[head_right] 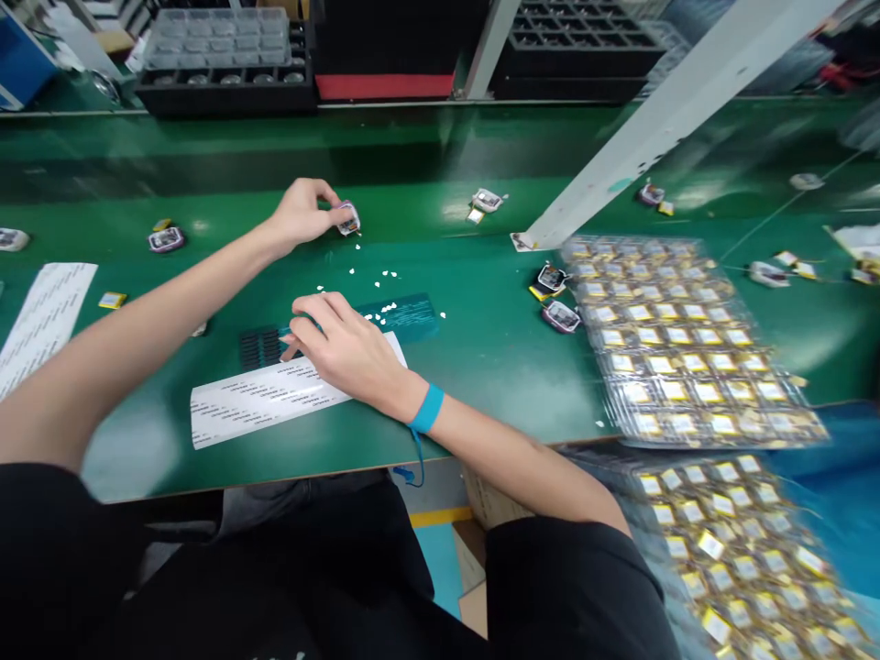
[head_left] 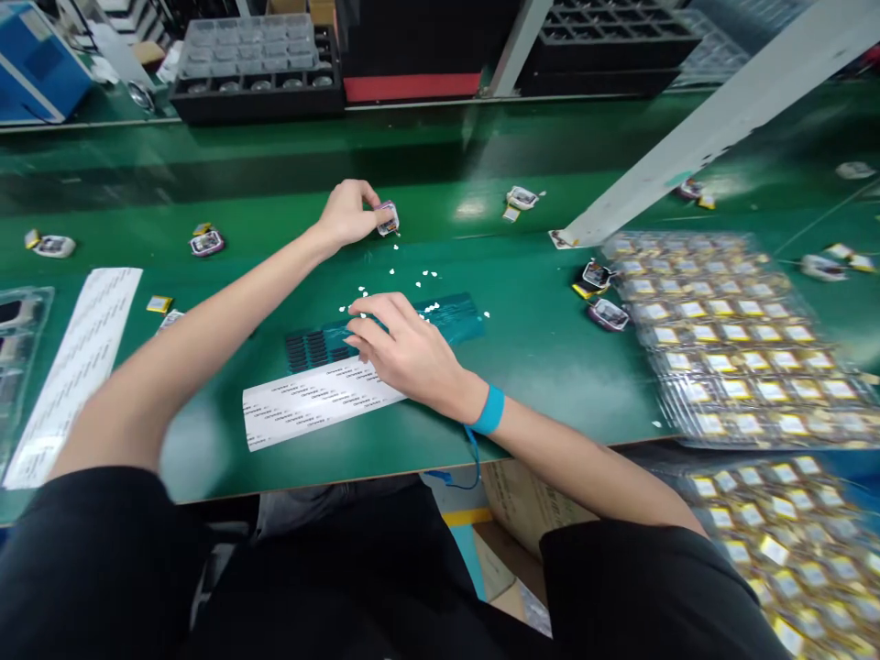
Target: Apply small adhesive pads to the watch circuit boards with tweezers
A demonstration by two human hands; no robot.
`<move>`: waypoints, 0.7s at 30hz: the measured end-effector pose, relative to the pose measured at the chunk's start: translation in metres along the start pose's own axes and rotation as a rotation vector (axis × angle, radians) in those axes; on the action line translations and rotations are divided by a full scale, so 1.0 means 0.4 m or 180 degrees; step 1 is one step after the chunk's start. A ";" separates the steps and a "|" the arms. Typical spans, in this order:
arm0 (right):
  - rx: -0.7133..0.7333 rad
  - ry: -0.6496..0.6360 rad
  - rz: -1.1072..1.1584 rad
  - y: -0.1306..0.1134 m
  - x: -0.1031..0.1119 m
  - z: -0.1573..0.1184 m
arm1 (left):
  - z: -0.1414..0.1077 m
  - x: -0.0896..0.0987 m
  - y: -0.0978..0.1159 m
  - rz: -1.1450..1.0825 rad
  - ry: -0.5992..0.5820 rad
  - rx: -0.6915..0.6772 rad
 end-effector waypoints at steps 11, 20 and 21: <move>-0.0356 0.0427 0.0802 0.003 0.046 -0.021 | -0.565 0.152 0.081 -0.2280 -0.0324 0.0804; -0.0168 0.0267 0.1023 -0.054 0.021 -0.024 | -0.621 0.165 0.085 -0.2023 0.0072 0.0594; -0.0160 0.0216 0.1026 -0.056 0.019 -0.026 | -0.625 0.167 0.085 -0.1948 0.0129 0.0565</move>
Point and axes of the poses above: each hand's wrist, its own z-axis towards the middle knuckle, its own x-axis out of the back of the hand, y = z × x, the point moved 6 cm from there along z, towards the middle knuckle, and after that the axes turned 2 degrees about y, right-handed, at the moved point
